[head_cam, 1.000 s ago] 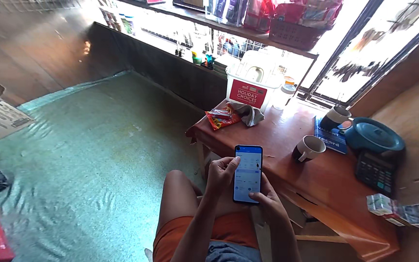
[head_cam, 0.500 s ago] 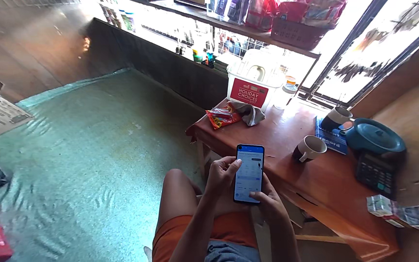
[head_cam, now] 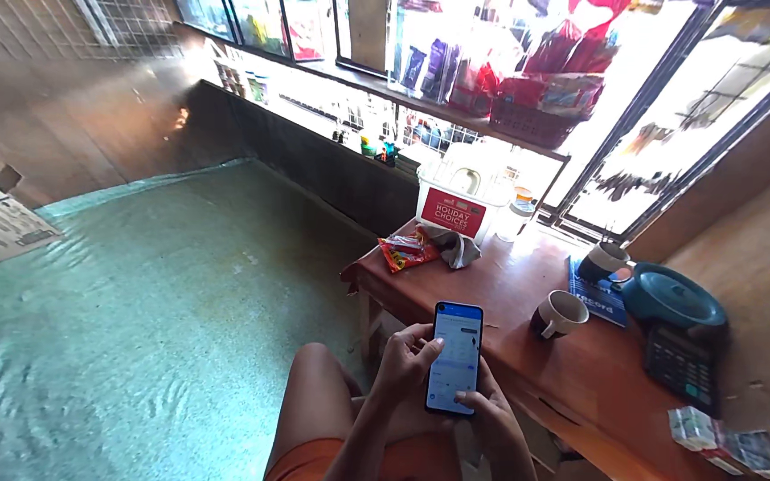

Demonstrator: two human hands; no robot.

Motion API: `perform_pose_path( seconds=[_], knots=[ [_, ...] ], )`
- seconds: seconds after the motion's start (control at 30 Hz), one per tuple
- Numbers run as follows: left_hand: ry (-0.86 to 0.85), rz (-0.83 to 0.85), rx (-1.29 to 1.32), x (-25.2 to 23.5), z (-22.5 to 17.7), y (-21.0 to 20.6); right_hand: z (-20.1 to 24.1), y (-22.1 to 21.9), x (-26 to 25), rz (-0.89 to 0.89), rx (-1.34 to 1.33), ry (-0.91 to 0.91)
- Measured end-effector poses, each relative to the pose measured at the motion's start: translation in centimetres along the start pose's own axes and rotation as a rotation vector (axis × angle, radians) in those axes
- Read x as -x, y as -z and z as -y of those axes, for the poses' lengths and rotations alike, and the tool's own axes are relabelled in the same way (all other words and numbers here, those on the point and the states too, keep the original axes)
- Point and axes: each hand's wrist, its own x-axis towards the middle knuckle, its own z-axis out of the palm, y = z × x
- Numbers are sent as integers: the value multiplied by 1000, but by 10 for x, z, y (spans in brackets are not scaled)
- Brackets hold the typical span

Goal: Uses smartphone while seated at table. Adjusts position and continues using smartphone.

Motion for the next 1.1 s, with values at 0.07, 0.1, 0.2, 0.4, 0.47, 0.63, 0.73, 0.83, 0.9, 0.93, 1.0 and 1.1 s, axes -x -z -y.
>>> perform_pose_path(
  seconds=[0.07,0.1,0.2,0.4,0.47,0.63,0.73,0.83,0.9,0.93,1.0,1.1],
  knots=[
    [8,-1,0,-1,-2,0,1,2,-1,21,-9,6],
    [6,-1,0,0,-2,0,0,2,0,24,-14,13],
    [-16,-5,-14,0,-4,-1,1,2,1,43,-2,34],
    [-66,-32,-34,6,-7,1,4,-5,4,7,10,11],
    [-80,-43,-22,7,-4,1,5,-6,5,-3,6,-6],
    [-134,-49,27,2,-4,1,4,-2,1,41,-3,21],
    [-141,-42,15,4,-2,1,2,-2,3,22,-17,10],
    [-149,-18,21,4,-3,-1,5,-2,4,-1,-1,12],
    [-151,-13,21,3,-5,-2,7,-2,3,-19,1,8],
    [-146,-7,22,2,-6,-3,8,-1,3,-27,-3,6],
    [-127,9,24,3,-10,-5,9,0,3,-38,-10,-5],
    [-111,24,30,6,-16,-5,11,0,5,-53,-15,1]
  ],
)
